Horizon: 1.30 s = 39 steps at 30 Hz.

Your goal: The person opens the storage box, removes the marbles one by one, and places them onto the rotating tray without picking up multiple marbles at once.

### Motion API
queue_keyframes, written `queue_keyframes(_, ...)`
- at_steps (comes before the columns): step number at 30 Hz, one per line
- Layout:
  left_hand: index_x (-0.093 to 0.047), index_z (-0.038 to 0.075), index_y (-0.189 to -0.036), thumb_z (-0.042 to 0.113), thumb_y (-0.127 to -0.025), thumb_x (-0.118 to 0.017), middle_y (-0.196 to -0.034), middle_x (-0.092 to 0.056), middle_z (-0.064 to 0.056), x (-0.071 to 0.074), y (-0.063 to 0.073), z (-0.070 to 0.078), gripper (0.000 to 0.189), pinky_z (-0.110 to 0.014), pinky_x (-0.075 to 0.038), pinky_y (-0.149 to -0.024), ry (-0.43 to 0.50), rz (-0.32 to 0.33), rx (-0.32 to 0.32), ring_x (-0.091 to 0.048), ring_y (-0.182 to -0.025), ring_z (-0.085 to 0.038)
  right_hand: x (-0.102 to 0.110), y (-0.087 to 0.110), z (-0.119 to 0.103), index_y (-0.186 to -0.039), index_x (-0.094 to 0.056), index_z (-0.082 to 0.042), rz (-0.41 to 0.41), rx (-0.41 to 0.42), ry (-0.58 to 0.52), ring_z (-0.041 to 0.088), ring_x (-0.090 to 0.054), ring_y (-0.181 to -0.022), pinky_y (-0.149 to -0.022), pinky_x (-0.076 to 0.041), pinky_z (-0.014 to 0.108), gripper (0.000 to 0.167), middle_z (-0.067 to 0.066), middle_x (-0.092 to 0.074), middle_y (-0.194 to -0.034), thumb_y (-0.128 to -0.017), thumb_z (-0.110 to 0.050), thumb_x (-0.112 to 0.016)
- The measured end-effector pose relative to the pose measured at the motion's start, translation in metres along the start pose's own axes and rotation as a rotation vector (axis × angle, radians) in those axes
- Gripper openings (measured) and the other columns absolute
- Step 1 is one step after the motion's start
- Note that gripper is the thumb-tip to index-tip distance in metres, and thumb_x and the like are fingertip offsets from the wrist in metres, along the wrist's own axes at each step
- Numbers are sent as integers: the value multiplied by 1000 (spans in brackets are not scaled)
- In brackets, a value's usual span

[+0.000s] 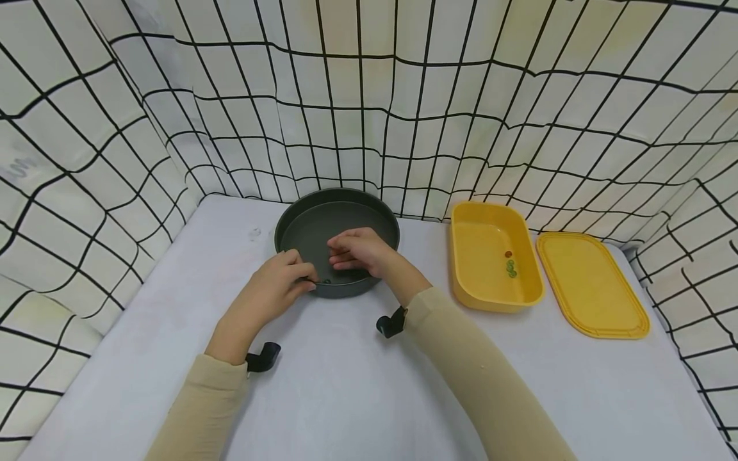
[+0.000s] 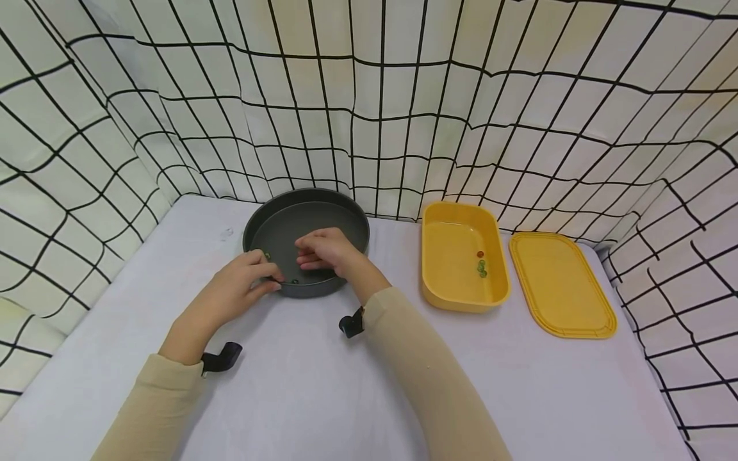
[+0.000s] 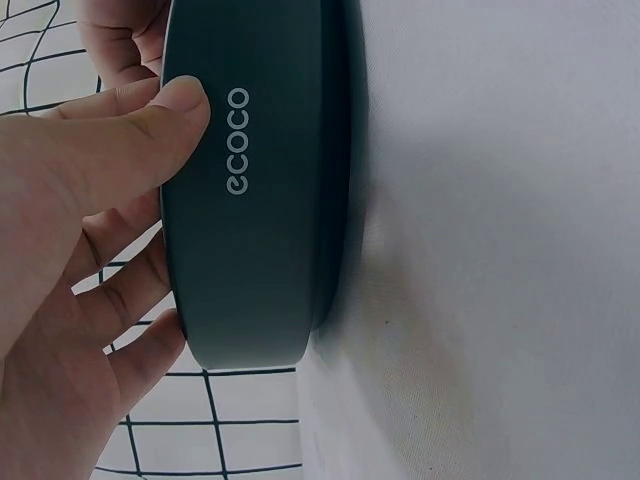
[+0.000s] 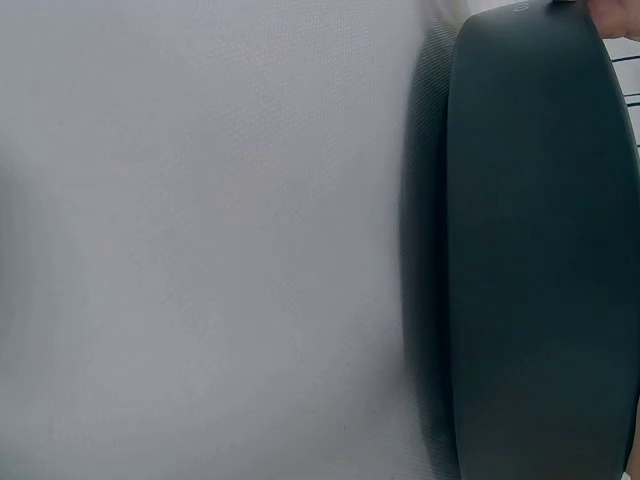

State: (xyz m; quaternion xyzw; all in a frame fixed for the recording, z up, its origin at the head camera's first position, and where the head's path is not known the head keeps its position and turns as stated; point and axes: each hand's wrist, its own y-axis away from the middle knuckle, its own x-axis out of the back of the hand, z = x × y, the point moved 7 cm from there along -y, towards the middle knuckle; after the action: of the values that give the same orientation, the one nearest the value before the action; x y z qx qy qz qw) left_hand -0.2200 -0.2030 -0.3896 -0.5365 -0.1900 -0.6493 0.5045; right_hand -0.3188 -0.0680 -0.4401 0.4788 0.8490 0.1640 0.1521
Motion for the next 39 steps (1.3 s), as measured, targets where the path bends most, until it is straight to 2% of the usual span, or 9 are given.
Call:
queue_keyframes(6, -73, 17, -90, 11, -84, -80, -83, -53, 1, -2, -3, 4, 10, -32, -45, -70, -1, -1, -12, -50, -76, -14, 9, 12, -7, -131, -57, 8, -2, 121, -40, 14, -69, -83, -81, -59, 30, 36, 28, -60, -125, -101, -13, -58)
queue_keyframes(11, -73, 18, -91, 12, -85, -80, -84, -54, 3, -4, -4, 5, 11, -34, -46, -71, -7, -4, -26, -53, -77, -16, 35, 34, -18, -122, -60, 5, 8, 214, -90, 16, -70, -84, -83, -59, 31, 27, 25, -62, -116, -101, -11, -58)
queue_keyframes(16, -73, 18, -90, 7, -80, -83, -87, -59, 3, -4, -2, 1, 19, -36, -49, -75, -28, 19, -43, -60, -83, -19, 81, 63, -25, -122, -59, 5, 91, 222, -100, 21, -69, -87, -84, -59, 33, 27, 17, -64, -104, -102, -13, -59)
queue_keyframes(21, -73, 18, -89, 5, -77, -85, -87, -61, 3, -2, 1, -2, 21, -37, -50, -75, -39, 61, -94, -62, -82, -20, 136, 93, -23, -124, -57, 2, 196, 198, -19, 30, -68, -100, -87, -58, 33, 32, 19, -60, -112, -102, -21, -60)
queue_keyframes(25, -73, 18, -89, 4, -76, -85, -85, -61, 4, 1, 4, -3, 22, -35, -48, -72, -34, 94, -130, -61, -79, -18, 179, 115, -14, -131, -53, 2, 261, 162, 82, 29, -66, -106, -89, -57, 31, 36, 19, -58, -119, -103, -21, -57)
queue_keyframes(28, -73, 17, -89, 3, -75, -85, -85, -61, 4, 3, 5, -2, 23, -35, -47, -71, -26, 110, -157, -60, -77, -17, 212, 131, -5, -134, -51, 3, 331, 138, 213, 26, -66, -105, -88, -57, 29, 39, 20, -58, -123, -104, -23, -55)
queue_keyframes(32, -73, 17, -89, 2, -74, -85, -85, -62, 4, 5, 5, 0, 24, -36, -48, -70, -17, 134, -195, -60, -76, -17, 244, 149, 4, -130, -56, -2, 435, 107, 535, 27, -63, -105, -89, -56, 29, 35, 18, -58, -125, -104, -26, -54)
queue_keyframes(37, -73, 17, -88, 1, -73, -85, -84, -61, 3, 4, 2, 3, 25, -36, -47, -70, -4, 149, -228, -60, -76, -17, 255, 159, 8, -121, -63, -5, 499, 101, 990, 30, -57, -101, -92, -51, 43, 26, 16, -64, -117, -100, -20, -58)
queue_keyframes(39, -73, 17, -88, 1, -73, -85, -84, -61, 3, 3, 1, 4, 25, -36, -47, -70, -1, 148, -233, -60, -76, -18, 253, 160, 9, -117, -65, -4, 499, 104, 1124, 31, -57, -99, -92, -50, 47, 24, 16, -66, -112, -97, -16, -60)
